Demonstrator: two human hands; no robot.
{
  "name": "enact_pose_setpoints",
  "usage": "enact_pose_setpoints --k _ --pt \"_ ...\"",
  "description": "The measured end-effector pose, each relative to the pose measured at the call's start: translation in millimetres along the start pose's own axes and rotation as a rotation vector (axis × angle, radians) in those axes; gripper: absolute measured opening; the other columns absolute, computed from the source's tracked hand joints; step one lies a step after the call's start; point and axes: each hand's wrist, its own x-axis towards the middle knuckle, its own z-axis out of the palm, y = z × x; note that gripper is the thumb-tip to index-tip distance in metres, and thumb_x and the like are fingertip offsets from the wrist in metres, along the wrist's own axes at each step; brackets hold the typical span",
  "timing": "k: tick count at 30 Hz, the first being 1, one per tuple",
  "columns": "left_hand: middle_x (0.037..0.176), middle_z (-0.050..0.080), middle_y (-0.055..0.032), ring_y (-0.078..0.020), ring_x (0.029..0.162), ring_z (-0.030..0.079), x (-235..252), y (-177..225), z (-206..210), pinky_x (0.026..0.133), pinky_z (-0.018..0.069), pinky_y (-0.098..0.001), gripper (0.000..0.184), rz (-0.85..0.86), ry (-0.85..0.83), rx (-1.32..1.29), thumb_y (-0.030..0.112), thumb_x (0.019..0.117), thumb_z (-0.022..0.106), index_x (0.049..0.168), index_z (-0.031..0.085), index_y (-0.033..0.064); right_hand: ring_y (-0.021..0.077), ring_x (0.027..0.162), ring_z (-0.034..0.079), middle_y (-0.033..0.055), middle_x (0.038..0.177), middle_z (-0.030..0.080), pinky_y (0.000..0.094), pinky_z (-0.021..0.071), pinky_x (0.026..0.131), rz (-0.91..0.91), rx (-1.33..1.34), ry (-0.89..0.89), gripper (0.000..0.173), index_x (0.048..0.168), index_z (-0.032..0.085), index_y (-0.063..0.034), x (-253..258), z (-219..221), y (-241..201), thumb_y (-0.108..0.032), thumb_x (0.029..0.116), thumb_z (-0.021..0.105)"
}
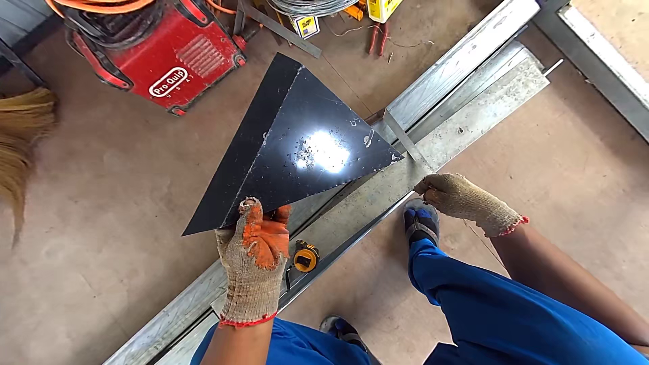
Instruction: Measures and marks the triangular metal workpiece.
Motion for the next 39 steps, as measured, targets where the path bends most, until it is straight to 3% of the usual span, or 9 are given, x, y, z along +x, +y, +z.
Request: enact_pose_setpoints --k 7,33,36,39 --pt "0.107 0.068 -0.0095 -0.0236 0.094 0.070 0.0 -1.5 0.9 0.084 0.0615 -0.0445 0.016 0.002 -0.012 0.015 0.014 0.1099 0.042 0.119 0.055 0.0145 0.0214 0.070 0.064 0.0053 0.077 0.067 0.0493 0.0531 0.065 -0.015 -0.006 -0.004 0.017 0.096 0.073 -0.0110 0.0 -1.7 3.3 -0.012 0.1016 0.057" --pt "0.108 0.067 -0.0096 -0.0237 0.093 0.070 -2.4 -3.7 7.4 0.082 0.0622 -0.0435 0.017 0.004 -0.011 -0.004 0.014 0.1106 0.039 0.118 0.055 0.0138 0.0185 0.064 0.063 0.0032 0.072 0.065 0.0450 0.0519 0.060 0.018 -0.017 0.002 0.020 0.090 0.072 -0.0122 -2.6 -4.6 3.5 -0.013 0.1021 0.056" --pt "0.109 0.068 -0.0100 -0.0243 0.095 0.071 -3.0 -3.9 6.5 0.084 0.0620 -0.0446 0.018 -0.009 -0.014 -0.027 0.014 0.1105 0.040 0.121 0.054 0.0139 0.0204 0.068 0.065 0.0051 0.076 0.067 0.0475 0.0535 0.064 0.007 -0.001 -0.002 0.019 0.095 0.073 -0.0106 -4.0 -4.6 5.9 -0.011 0.1016 0.056" --pt "0.110 0.068 -0.0094 -0.0239 0.096 0.071 -3.6 -3.5 8.4 0.084 0.0621 -0.0443 0.018 -0.006 0.002 -0.012 0.015 0.1106 0.040 0.121 0.054 0.0142 0.0207 0.068 0.064 0.0053 0.075 0.067 0.0482 0.0531 0.063 0.004 -0.002 -0.001 0.017 0.093 0.072 -0.0103 -4.5 -4.5 6.7 -0.011 0.1009 0.057"
